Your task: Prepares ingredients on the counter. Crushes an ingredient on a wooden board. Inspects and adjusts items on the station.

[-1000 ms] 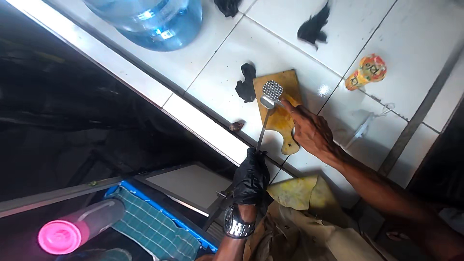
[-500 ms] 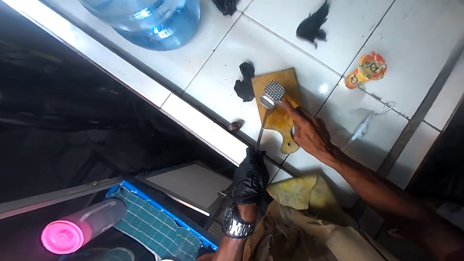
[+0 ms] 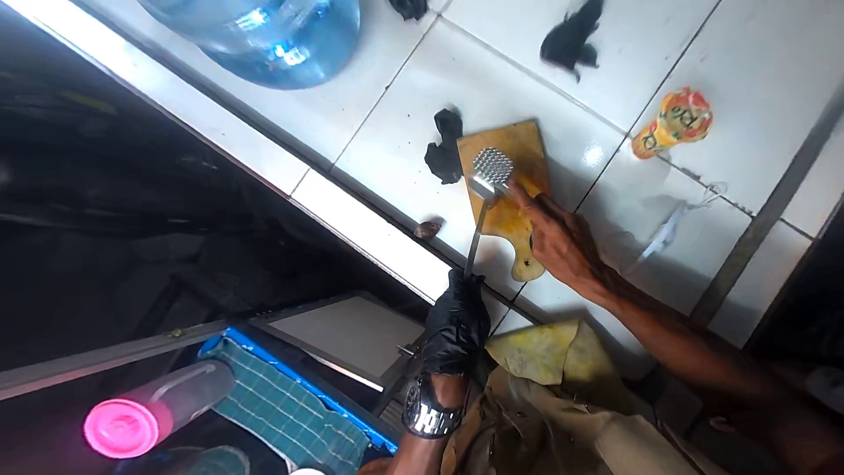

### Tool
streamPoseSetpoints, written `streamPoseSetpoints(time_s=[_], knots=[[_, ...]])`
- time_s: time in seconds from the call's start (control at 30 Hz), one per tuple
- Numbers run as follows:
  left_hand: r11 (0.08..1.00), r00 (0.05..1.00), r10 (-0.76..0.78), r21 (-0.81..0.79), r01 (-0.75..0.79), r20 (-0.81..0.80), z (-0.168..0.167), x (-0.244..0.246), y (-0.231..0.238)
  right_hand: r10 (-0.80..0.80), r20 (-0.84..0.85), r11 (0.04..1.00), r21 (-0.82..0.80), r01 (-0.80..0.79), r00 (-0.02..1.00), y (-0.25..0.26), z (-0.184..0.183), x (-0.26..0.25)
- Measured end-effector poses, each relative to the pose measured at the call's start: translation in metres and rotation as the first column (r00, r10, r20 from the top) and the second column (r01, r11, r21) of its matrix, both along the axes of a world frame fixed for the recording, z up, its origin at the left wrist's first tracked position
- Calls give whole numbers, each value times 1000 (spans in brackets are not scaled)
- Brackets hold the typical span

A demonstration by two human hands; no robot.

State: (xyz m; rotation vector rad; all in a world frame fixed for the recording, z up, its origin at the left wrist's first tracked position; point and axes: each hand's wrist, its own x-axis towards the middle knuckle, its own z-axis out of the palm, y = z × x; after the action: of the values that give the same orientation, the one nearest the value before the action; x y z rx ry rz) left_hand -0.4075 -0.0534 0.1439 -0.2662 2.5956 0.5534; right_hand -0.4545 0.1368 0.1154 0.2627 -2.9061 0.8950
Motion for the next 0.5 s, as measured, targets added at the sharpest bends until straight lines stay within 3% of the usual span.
streamPoseSetpoints(time_s=[0.07,0.2,0.33,0.5], knots=[[1000,1000,3,-12,-3,16,2,-2,0,4,17,1000,14,-4,1000,2,2,-2],[1000,1000,7,0,-7,-12,-1,1,0,-60,-168,996,-82,47,984,2,14,1],[1000,1000,-9,-13,9,1,1,-1,0,-24,19,1000,5,24,1000,5,-12,1],[1000,1000,-2,-23,2,18,1,-2,2,-49,-89,998,-45,45,995,3,4,-1]])
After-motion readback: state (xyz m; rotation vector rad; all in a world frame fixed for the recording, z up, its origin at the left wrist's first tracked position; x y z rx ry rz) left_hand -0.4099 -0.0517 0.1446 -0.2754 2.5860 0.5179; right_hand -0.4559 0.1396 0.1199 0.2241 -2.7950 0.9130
